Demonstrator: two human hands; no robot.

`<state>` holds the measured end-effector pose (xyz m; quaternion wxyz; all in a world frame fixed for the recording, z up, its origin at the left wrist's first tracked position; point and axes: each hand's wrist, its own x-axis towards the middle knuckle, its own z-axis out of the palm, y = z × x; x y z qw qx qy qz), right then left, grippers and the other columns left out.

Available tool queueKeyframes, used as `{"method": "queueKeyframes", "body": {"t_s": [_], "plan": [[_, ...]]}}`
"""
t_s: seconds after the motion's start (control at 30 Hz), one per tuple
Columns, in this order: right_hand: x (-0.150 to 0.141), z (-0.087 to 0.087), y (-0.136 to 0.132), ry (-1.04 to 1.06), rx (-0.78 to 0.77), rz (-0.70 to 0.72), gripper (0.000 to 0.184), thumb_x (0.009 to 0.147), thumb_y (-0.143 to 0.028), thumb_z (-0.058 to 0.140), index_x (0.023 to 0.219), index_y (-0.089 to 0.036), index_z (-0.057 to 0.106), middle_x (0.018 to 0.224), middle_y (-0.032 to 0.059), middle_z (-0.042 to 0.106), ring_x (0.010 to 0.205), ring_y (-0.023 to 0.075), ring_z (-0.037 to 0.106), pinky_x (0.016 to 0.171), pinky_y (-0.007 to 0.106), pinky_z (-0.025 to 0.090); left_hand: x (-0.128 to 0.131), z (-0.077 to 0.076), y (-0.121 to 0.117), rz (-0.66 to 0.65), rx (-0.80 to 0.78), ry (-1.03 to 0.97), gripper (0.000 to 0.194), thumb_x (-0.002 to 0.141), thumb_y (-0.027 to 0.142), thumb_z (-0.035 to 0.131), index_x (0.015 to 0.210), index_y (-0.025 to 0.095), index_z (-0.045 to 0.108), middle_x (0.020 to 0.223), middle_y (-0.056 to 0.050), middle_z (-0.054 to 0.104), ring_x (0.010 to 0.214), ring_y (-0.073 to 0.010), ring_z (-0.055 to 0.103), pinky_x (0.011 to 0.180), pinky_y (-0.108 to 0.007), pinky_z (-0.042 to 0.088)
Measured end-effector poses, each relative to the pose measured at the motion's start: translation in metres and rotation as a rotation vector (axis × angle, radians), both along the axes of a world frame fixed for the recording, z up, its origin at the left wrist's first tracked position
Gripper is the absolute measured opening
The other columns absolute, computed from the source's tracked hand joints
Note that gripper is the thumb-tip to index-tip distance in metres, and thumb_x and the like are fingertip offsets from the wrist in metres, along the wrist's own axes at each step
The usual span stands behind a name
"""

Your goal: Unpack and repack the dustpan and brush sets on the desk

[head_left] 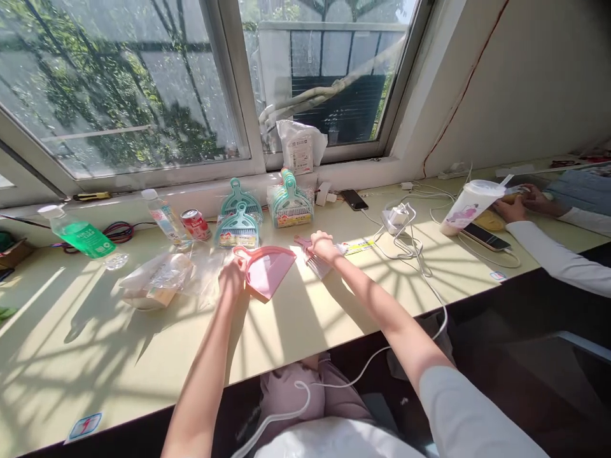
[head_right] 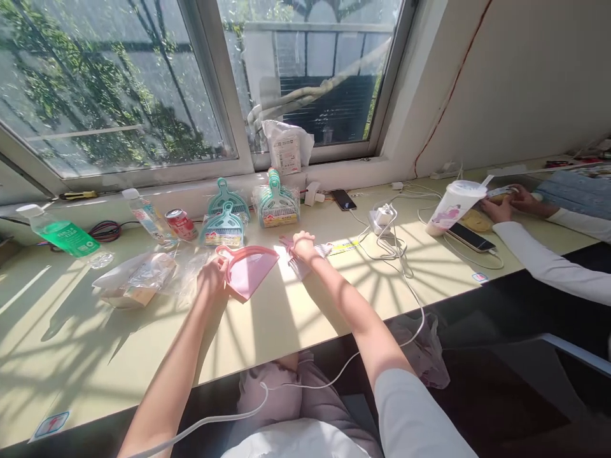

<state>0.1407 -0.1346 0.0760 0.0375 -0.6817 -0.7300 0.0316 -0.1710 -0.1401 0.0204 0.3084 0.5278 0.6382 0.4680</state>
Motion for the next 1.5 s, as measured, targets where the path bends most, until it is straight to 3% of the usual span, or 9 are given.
{"method": "queueKeyframes", "body": {"t_s": [0.2, 0.33, 0.47, 0.6, 0.73, 1.0, 1.3, 1.43, 1.5], "plan": [[-0.003, 0.027, 0.001, 0.017, -0.043, -0.033, 0.024, 0.099, -0.028, 0.073, 0.116, -0.014, 0.083, 0.121, 0.0189, 0.084, 0.113, 0.0276, 0.077, 0.101, 0.036, 0.047, 0.007, 0.010, -0.005, -0.102, -0.122, 0.550, 0.029, 0.107, 0.034, 0.063, 0.081, 0.023, 0.063, 0.078, -0.010, 0.068, 0.092, -0.0331, 0.072, 0.089, -0.042, 0.052], [-0.028, 0.047, -0.007, -0.007, -0.126, 0.123, 0.023, 0.100, -0.034, 0.073, 0.108, -0.018, 0.087, 0.111, 0.0140, 0.087, 0.108, 0.0263, 0.080, 0.096, 0.033, 0.047, 0.035, 0.006, -0.020, -0.261, -0.109, 0.640, 0.032, 0.111, 0.038, 0.054, 0.091, 0.022, 0.072, 0.089, -0.012, 0.077, 0.092, -0.0319, 0.075, 0.083, -0.037, 0.050], [-0.061, 0.043, -0.025, -0.103, -0.169, 0.239, 0.021, 0.098, -0.025, 0.077, 0.109, -0.009, 0.087, 0.107, 0.0199, 0.086, 0.104, 0.0282, 0.081, 0.095, 0.033, 0.049, 0.052, -0.004, -0.029, -0.561, 0.223, 0.754, 0.027, 0.110, 0.031, 0.051, 0.111, 0.025, 0.078, 0.115, -0.013, 0.080, 0.109, -0.0313, 0.076, 0.089, -0.037, 0.055], [-0.068, 0.027, -0.036, -0.081, -0.118, 0.255, 0.025, 0.105, -0.015, 0.063, 0.113, -0.008, 0.085, 0.113, 0.0222, 0.085, 0.105, 0.0295, 0.081, 0.092, 0.033, 0.052, 0.045, -0.011, -0.016, -0.488, 0.545, 0.858, 0.036, 0.102, 0.016, 0.052, 0.129, 0.022, 0.076, 0.144, -0.020, 0.072, 0.131, -0.0371, 0.069, 0.108, -0.051, 0.056], [-0.061, 0.016, -0.039, -0.059, -0.020, 0.314, 0.026, 0.106, -0.012, 0.061, 0.118, -0.007, 0.083, 0.125, 0.0254, 0.081, 0.111, 0.0324, 0.079, 0.088, 0.033, 0.055, 0.034, -0.019, 0.011, -0.610, 0.600, 0.824, 0.036, 0.097, 0.010, 0.052, 0.121, 0.021, 0.076, 0.132, -0.021, 0.075, 0.125, -0.0371, 0.071, 0.109, -0.055, 0.058], [-0.060, 0.016, -0.042, -0.088, 0.009, 0.360, 0.021, 0.101, -0.003, 0.060, 0.103, -0.009, 0.080, 0.130, 0.0230, 0.076, 0.120, 0.0306, 0.072, 0.094, 0.030, 0.054, 0.022, -0.043, 0.035, -0.831, 0.628, 0.487, 0.029, 0.105, 0.028, 0.052, 0.118, 0.029, 0.078, 0.111, -0.013, 0.079, 0.111, -0.0320, 0.077, 0.106, -0.050, 0.063], [-0.059, 0.007, -0.039, -0.100, 0.017, 0.364, 0.026, 0.103, -0.008, 0.056, 0.111, -0.008, 0.081, 0.130, 0.0241, 0.077, 0.124, 0.0325, 0.071, 0.105, 0.035, 0.053, 0.030, -0.042, 0.023, -0.770, 0.452, 0.503, 0.030, 0.101, 0.029, 0.056, 0.119, 0.029, 0.080, 0.113, -0.015, 0.080, 0.118, -0.0371, 0.077, 0.117, -0.056, 0.056], [-0.058, 0.004, -0.036, 0.075, 0.014, 0.188, 0.026, 0.106, -0.024, 0.062, 0.118, -0.011, 0.082, 0.127, 0.0224, 0.079, 0.122, 0.0325, 0.074, 0.099, 0.035, 0.056, 0.042, -0.025, 0.004, -0.409, 0.410, 0.370, 0.046, 0.101, 0.037, 0.065, 0.145, 0.025, 0.069, 0.150, -0.019, 0.069, 0.157, -0.0422, 0.052, 0.140, -0.068, 0.025], [-0.059, 0.007, -0.031, 0.198, 0.021, 0.087, 0.028, 0.107, -0.033, 0.065, 0.121, -0.015, 0.081, 0.129, 0.0196, 0.079, 0.118, 0.0298, 0.076, 0.094, 0.033, 0.057, 0.052, -0.019, -0.005, -0.290, 0.297, 0.097, 0.064, 0.104, 0.049, 0.065, 0.163, 0.025, 0.053, 0.166, -0.020, 0.057, 0.162, -0.0427, 0.046, 0.138, -0.071, 0.026]]}}
